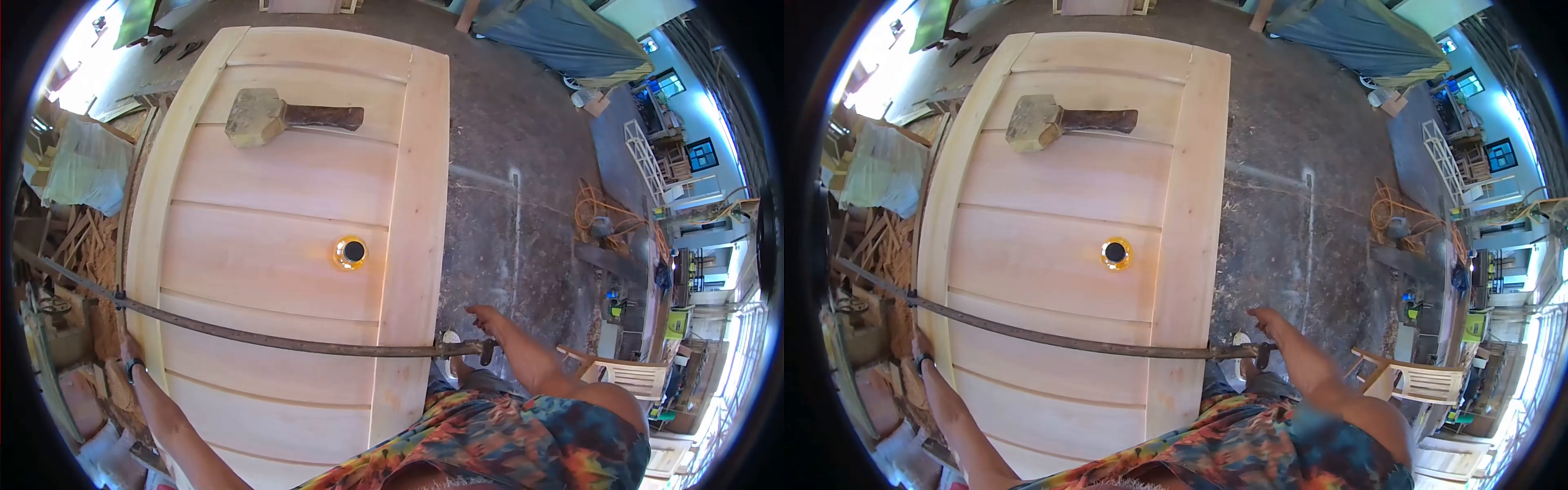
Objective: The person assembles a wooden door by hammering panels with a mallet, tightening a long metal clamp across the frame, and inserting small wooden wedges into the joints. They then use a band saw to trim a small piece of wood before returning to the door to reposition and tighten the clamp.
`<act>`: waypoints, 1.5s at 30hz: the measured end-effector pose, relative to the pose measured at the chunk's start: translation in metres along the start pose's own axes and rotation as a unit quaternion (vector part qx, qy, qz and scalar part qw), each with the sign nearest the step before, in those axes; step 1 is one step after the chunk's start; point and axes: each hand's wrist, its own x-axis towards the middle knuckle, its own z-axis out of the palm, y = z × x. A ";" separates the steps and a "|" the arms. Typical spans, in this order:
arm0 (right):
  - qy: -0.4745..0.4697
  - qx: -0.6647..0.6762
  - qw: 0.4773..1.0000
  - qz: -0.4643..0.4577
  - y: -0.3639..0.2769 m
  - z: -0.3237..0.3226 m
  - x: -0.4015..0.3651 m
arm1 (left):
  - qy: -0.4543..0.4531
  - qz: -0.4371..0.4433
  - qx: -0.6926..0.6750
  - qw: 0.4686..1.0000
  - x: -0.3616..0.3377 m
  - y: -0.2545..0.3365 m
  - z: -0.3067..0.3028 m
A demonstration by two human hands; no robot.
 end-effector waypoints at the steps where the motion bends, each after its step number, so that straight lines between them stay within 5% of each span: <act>1: 0.001 0.000 1.000 -0.001 -0.002 -0.003 -0.001 | 0.002 -0.006 -0.003 1.000 -0.005 -0.003 0.000; 4: -0.037 -0.002 0.997 0.066 -0.003 -0.011 0.002 | 0.006 -0.015 -0.005 1.000 -0.008 -0.005 -0.002; 6: -0.022 0.038 0.999 -0.004 0.018 -0.005 0.032 | 0.008 -0.021 0.001 1.000 -0.004 -0.004 -0.006; 7: -0.068 0.068 0.995 -0.013 0.042 -0.009 0.089 | -0.002 -0.013 0.026 1.000 -0.005 -0.003 -0.008; 8: -0.084 0.017 0.995 -0.049 0.031 -0.019 0.059 | -0.029 -0.045 -0.025 0.998 0.001 -0.006 -0.006; 9: -0.188 0.088 0.967 -0.149 0.055 -0.029 0.087 | -0.055 -0.074 -0.064 0.994 0.007 -0.006 -0.009; 10: -0.119 0.017 0.992 -0.040 0.038 -0.026 0.076 | -0.040 -0.065 -0.053 0.996 0.014 -0.003 -0.012; 12: -0.238 0.042 0.968 -0.063 0.049 -0.028 0.109 | -0.010 -0.035 -0.015 0.999 0.021 0.008 -0.018; 14: -0.241 -0.015 0.970 0.036 0.037 -0.035 0.069 | 0.003 -0.011 0.010 1.000 0.028 0.019 -0.018; 16: -0.211 0.039 0.968 0.131 0.045 -0.029 0.024 | 0.012 0.002 0.024 1.000 0.027 0.023 -0.020; 18: -0.065 -0.112 0.991 -0.044 0.031 -0.026 0.002 | 0.017 -0.003 0.018 1.000 0.023 0.019 -0.027; 19: -0.069 -0.114 0.990 -0.045 0.034 -0.029 0.027 | 0.022 -0.004 0.023 0.999 0.019 0.019 -0.032; 21: -0.220 0.009 0.974 0.049 0.038 -0.043 0.039 | 0.023 -0.001 0.023 0.999 0.015 0.022 -0.030; 25: -0.105 -0.126 0.985 -0.053 0.047 -0.039 0.033 | 0.020 0.002 0.022 1.000 0.016 0.018 -0.025; 27: -0.145 -0.260 0.930 -0.218 0.054 -0.043 0.036 | 0.022 0.002 0.020 1.000 0.016 0.013 -0.027; 33: -0.035 -0.485 0.835 -0.258 0.030 -0.036 -0.004 | 0.023 -0.002 0.015 1.000 0.013 0.003 -0.023; 37: -0.109 -0.598 0.749 -0.265 0.032 -0.028 0.033 | 0.022 0.004 0.023 0.999 0.018 0.006 -0.023; 38: -0.113 -0.598 0.749 -0.262 0.034 -0.030 0.036 | 0.021 0.006 0.023 1.000 0.020 0.007 -0.022; 40: -0.152 -0.397 0.905 -0.016 -0.017 -0.040 -0.023 | 0.021 0.008 0.021 1.000 0.021 0.005 -0.021; 42: -0.089 -0.495 0.844 -0.185 -0.023 -0.030 0.055 | 0.022 0.009 0.024 0.999 0.022 0.001 -0.023; 43: -0.093 -0.495 0.844 -0.187 -0.025 -0.028 0.075 | 0.023 0.011 0.026 0.999 0.026 -0.002 -0.024; 45: 0.115 -0.404 0.852 -0.313 -0.054 -0.025 0.032 | 0.025 0.014 0.032 0.999 0.020 0.002 -0.026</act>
